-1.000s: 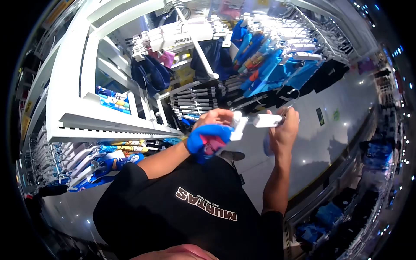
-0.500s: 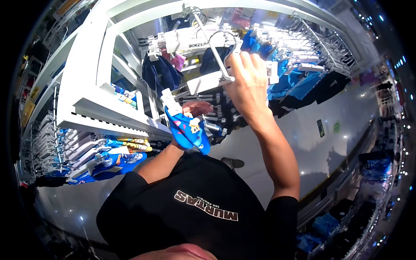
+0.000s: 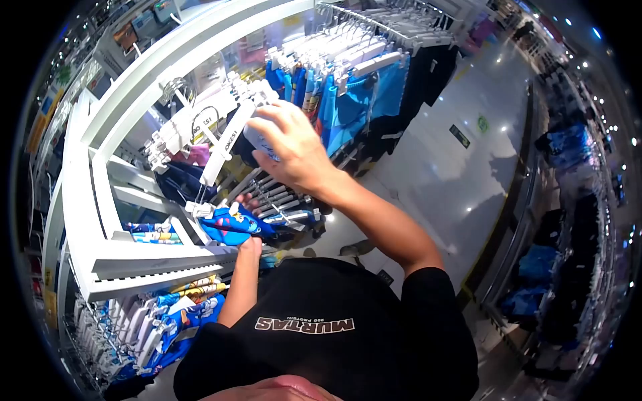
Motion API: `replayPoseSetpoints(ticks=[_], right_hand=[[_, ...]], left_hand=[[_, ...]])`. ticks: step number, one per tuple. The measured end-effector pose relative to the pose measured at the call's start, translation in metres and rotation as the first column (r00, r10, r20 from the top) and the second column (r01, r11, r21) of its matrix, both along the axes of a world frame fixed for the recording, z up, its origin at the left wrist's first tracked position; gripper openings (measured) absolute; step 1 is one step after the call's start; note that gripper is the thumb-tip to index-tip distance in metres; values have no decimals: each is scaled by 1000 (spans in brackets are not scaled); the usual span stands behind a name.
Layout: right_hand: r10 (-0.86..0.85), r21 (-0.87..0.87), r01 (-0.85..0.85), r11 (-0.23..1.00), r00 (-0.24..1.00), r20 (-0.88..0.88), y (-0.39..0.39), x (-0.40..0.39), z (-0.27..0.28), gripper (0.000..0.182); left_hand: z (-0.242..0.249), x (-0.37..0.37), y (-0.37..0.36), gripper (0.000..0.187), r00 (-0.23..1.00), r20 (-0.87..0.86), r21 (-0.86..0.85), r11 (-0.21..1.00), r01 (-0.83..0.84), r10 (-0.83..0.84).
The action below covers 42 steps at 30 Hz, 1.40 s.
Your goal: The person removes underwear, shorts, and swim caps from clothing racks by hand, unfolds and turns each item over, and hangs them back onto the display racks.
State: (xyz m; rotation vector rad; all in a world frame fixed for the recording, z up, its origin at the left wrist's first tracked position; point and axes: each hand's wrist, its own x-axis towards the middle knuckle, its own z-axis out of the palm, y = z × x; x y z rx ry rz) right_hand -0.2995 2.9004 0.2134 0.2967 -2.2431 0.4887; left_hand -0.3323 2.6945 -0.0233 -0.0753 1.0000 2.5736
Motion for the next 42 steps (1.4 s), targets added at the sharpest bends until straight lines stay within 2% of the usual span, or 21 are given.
replayPoseSetpoints(ticks=[1, 2, 3, 4, 5, 6, 9, 12, 15, 19, 23, 27, 30, 33, 35, 37, 39, 41, 42], right_hand=[[-33, -24, 33, 999, 999, -6, 11, 5, -1, 53], [-58, -55, 56, 997, 998, -36, 29, 9, -1, 49], [-102, -92, 96, 991, 993, -62, 51, 10, -6, 46], [-214, -120, 205, 971, 974, -74, 68, 15, -6, 40], [-288, -261, 273, 926, 957, -23, 86, 18, -11, 37], [-308, -383, 292, 876, 951, 21, 106, 20, -16, 37], [-413, -501, 384, 776, 909, 57, 162, 16, -32, 41], [-533, -389, 507, 769, 845, 49, 195, 10, -40, 48], [-557, -320, 522, 791, 830, -22, 214, 2, -35, 49], [-548, -160, 537, 828, 835, -36, 243, -12, -35, 56], [-566, -10, 566, 824, 824, -26, 258, -21, -29, 54], [-381, 21, 383, 924, 922, -63, 280, -18, -19, 48], [-313, -14, 316, 949, 931, -185, 293, -6, -11, 34], [-299, -117, 278, 953, 924, -240, 302, 23, -2, 34], [-279, -181, 239, 954, 928, -247, 316, 40, -15, 43], [-298, -240, 242, 940, 925, -237, 325, 62, -28, 46], [-227, -380, 123, 917, 944, -240, 337, 81, -50, 47], [-120, -629, -43, 777, 970, -214, 335, 102, -72, 48], [-37, -697, -109, 708, 981, -191, 335, 118, -80, 50]], left_hand=[[-13, -1, -2, 49, 998, 54, -23, 999, 36, -35], [-18, 1, -3, 54, 997, 8, -142, 987, 71, -71], [-24, 5, -4, 55, 991, 120, -97, 992, 77, -65], [-28, 7, -5, 55, 985, 152, -124, 987, 105, -86], [-34, 9, -6, 55, 979, 177, -141, 982, 129, -103], [-40, 12, -7, 55, 972, 202, -157, 975, 154, -121], [-35, 21, -3, 61, 955, 227, -206, 949, 240, -192], [-20, 29, 8, 58, 926, 285, -233, 919, 317, -247], [-18, 36, 18, 49, 910, 283, -252, 892, 375, -303], [-2, 51, 38, 34, 907, 287, -347, 850, 397, -307], [-3, 69, 57, 31, 899, 270, -411, 803, 431, -345], [10, 90, 84, 31, 895, 262, -431, 786, 443, -361], [14, 95, 107, 31, 889, 248, -459, 762, 457, -384], [30, 98, 133, 28, 906, 201, -524, 740, 421, -373], [32, 95, 147, 23, 929, 139, -574, 736, 358, -343], [41, 89, 158, 22, 941, 33, -632, 722, 282, -338], [50, 83, 170, 22, 937, -50, -672, 705, 224, -345], [63, 82, 182, 22, 923, -119, -692, 698, 188, -366], [63, 80, 188, 22, 919, -134, -673, 715, 191, -371]])
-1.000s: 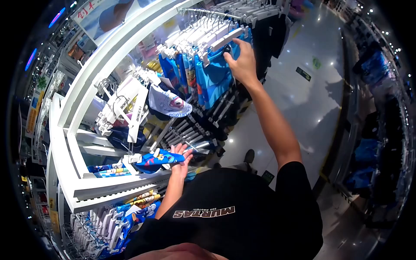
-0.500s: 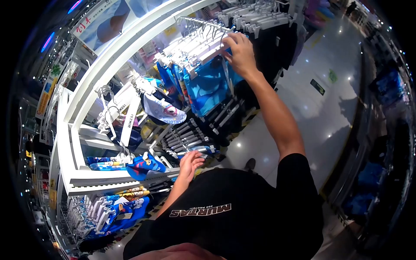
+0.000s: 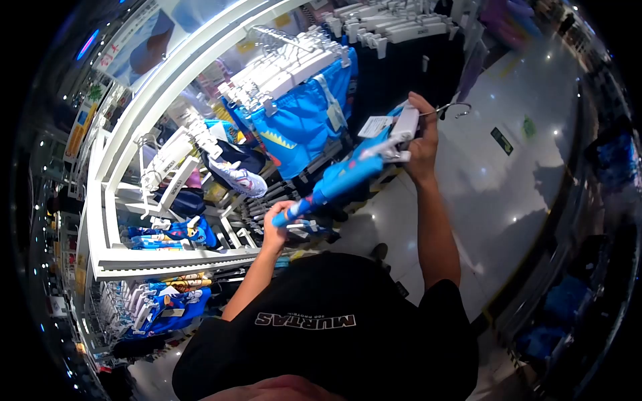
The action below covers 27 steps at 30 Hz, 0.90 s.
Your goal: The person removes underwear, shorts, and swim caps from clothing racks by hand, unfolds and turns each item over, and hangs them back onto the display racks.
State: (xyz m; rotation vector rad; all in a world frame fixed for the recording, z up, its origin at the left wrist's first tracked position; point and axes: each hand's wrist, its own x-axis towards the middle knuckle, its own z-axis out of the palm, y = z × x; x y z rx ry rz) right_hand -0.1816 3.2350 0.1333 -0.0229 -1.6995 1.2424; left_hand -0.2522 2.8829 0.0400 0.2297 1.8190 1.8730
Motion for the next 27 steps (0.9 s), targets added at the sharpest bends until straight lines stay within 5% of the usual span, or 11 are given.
replayPoseSetpoints(ticks=[2, 5, 8, 11, 15, 17, 21, 27], right_hand=[[200, -262, -196, 945, 980, -11, -2, 29, -14, 48], [421, -655, -475, 588, 871, -254, -12, 60, -32, 47], [433, -739, -610, 286, 770, -468, -14, 68, -42, 45], [391, -730, -668, 144, 716, -578, -11, 73, -47, 44], [423, -618, -778, 114, 601, -678, 14, 83, -71, 43], [488, -516, -849, 115, 501, -715, 29, 93, -79, 43], [280, -764, -608, 215, 788, -549, 39, 123, -87, 48], [208, -786, -572, 234, 819, -534, 32, 166, -70, 50]], left_hand=[[10, 3, 21, 24, 1000, 2, 13, 999, 30, -30], [14, 21, 66, 37, 971, 142, 114, 978, 175, -191], [-1, 52, 123, 55, 894, 185, 51, 912, 407, -409], [-14, 83, 172, 64, 839, 249, 54, 872, 487, -484], [6, 102, 203, 66, 655, 326, 439, 723, 534, -682], [14, 104, 207, 52, 626, 326, 481, 694, 535, -709], [7, 109, 205, 37, 655, 283, 401, 707, 583, -700], [12, 139, 207, 42, 762, 271, 242, 808, 537, -588]])
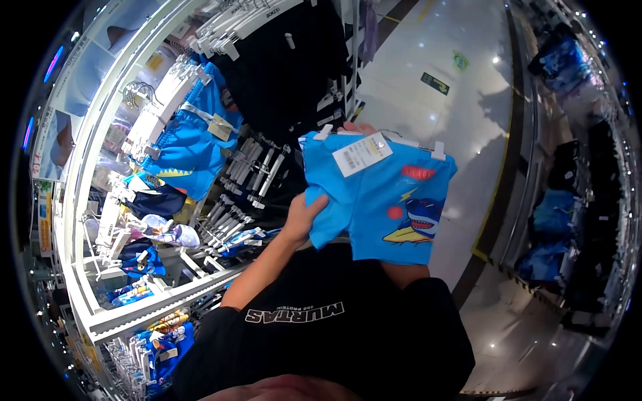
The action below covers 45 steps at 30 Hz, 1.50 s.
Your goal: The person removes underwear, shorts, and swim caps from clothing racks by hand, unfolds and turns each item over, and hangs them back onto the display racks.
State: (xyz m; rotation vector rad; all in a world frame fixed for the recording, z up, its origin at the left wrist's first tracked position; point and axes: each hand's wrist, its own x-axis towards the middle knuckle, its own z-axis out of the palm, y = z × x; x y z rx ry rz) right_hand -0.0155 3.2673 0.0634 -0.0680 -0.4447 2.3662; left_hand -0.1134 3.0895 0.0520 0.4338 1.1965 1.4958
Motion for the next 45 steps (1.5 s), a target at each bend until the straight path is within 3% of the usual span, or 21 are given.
replayPoseSetpoints(ticks=[2, 6, 10, 13, 16, 18, 19, 20, 21, 22, 24, 25, 26, 28, 31, 35, 38, 39, 42, 43, 45], right_hand=[[-17, -4, 17, 1000, 1000, -19, -2, 7, 2, 50], [-46, -32, 45, 998, 999, -28, -7, 2, -2, 52], [80, -15, -79, 997, 970, 230, -5, 6, 32, 51], [64, 23, -72, 997, 963, 260, 1, 8, 25, 44], [-22, 130, -22, 991, 944, 331, 4, 11, 10, 38], [-162, 328, 6, 945, 878, 450, 9, 9, 0, 34], [-298, 506, 2, 862, 810, 505, 16, 5, -10, 32], [-578, 821, -106, 562, 660, 481, 21, 1, -7, 31], [-782, 946, -198, 257, 533, 324, 23, 4, -2, 30], [-863, 957, -291, -5, 484, 143, 14, 9, 35, 29], [-868, 909, -416, 10, 448, 214, 14, 12, 42, 31], [-868, 875, -484, 23, 424, 257, 12, 17, 41, 32], [-851, 842, -532, 89, 398, 342, 9, 21, 40, 33], [-806, 767, -609, 204, 341, 485, 8, 25, 40, 34], [-776, 810, -516, 279, 375, 507, 8, 35, 27, 38], [-769, 783, -511, 355, 316, 556, 12, 48, 21, 42], [-772, 784, -503, 364, 307, 556, 12, 54, 16, 45], [-768, 779, -509, 365, 309, 561, 12, 54, 14, 46], [-739, 758, -520, 394, 310, 597, 11, 53, 11, 48], [-730, 750, -521, 407, 308, 611, 12, 51, 11, 48], [-737, 766, -499, 405, 317, 597, 15, 50, 5, 50]], left_hand=[[5, 4, -4, 43, 996, -45, -38, 997, -74, 72], [1, 3, -9, 42, 982, 99, -41, 987, -157, 160], [-5, 5, -12, 40, 971, 140, -31, 981, -190, 193], [-30, -8, -20, 46, 989, -148, -202, 978, -55, 25], [-38, 0, -18, 59, 793, -585, -32, 972, -233, 171], [-40, -2, -13, 64, 827, -531, 60, 982, -181, 185], [-37, 0, -8, 63, 840, -501, 122, 978, -171, 209], [-31, 2, -4, 62, 851, -473, 184, 970, -159, 229], [-24, 3, -3, 54, 854, -472, 195, 971, -139, 217], [-30, -2, -4, 52, 928, -326, 194, 973, -122, 181], [-53, -10, -9, 51, 996, 1, 194, 977, -88, 89], [-20, -1, -7, 55, 980, 136, 43, 987, -152, 145], [-19, -4, -12, 58, 997, 26, 7, 997, -77, 76], [-3, -2, -7, 65, 991, 132, 193, 981, -17, -9], [15, 4, -2, 73, 941, 338, 213, 973, -89, 13], [2, -11, -12, 79, 800, 563, 372, 928, -18, -210], [8, -17, -20, 73, 968, 145, 296, 943, 154, -204], [15, -12, -20, 52, 988, -137, 96, 991, 89, -75], [-18, -21, -16, 28, 879, -477, -83, 996, -23, -19], [-12, -22, -15, 17, 890, -447, -41, 992, -120, 89], [-30, -39, -19, 18, 929, -300, -4, 974, -229, 217]])
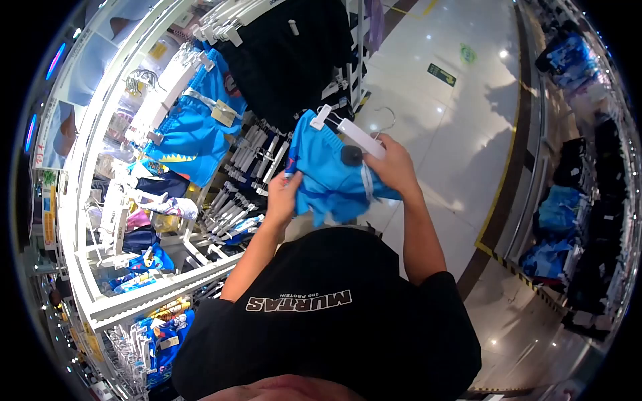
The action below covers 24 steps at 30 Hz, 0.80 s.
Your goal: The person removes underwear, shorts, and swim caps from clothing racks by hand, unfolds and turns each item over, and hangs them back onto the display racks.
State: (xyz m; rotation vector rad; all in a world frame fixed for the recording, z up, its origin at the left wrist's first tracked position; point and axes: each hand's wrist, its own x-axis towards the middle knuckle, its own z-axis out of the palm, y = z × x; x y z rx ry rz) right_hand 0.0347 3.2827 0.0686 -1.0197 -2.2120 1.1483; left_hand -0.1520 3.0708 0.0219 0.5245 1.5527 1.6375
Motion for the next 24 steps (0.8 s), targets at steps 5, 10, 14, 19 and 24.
replayPoseSetpoints(ticks=[5, 10, 14, 19, 24], right_hand=[[14, -32, -14, 999, 1000, 20, 1, -3, -6, 56], [53, -40, -53, 998, 999, 2, -1, -13, -12, 57], [91, -43, -90, 995, 996, 10, -1, -18, -17, 57], [157, -96, -160, 982, 987, -41, 1, -32, -13, 56], [301, -54, -304, 951, 952, -57, -7, -66, 29, 53]], left_hand=[[29, -4, 1, 17, 976, 119, 50, 981, -188, 181], [15, -10, -10, 25, 978, 129, 37, 985, -168, 162], [23, -6, -12, 28, 962, 203, 55, 979, -198, 184], [2, -10, -17, 20, 964, 86, 48, 965, -257, 252], [33, -12, -28, 51, 974, -25, 8, 974, -227, 227]])
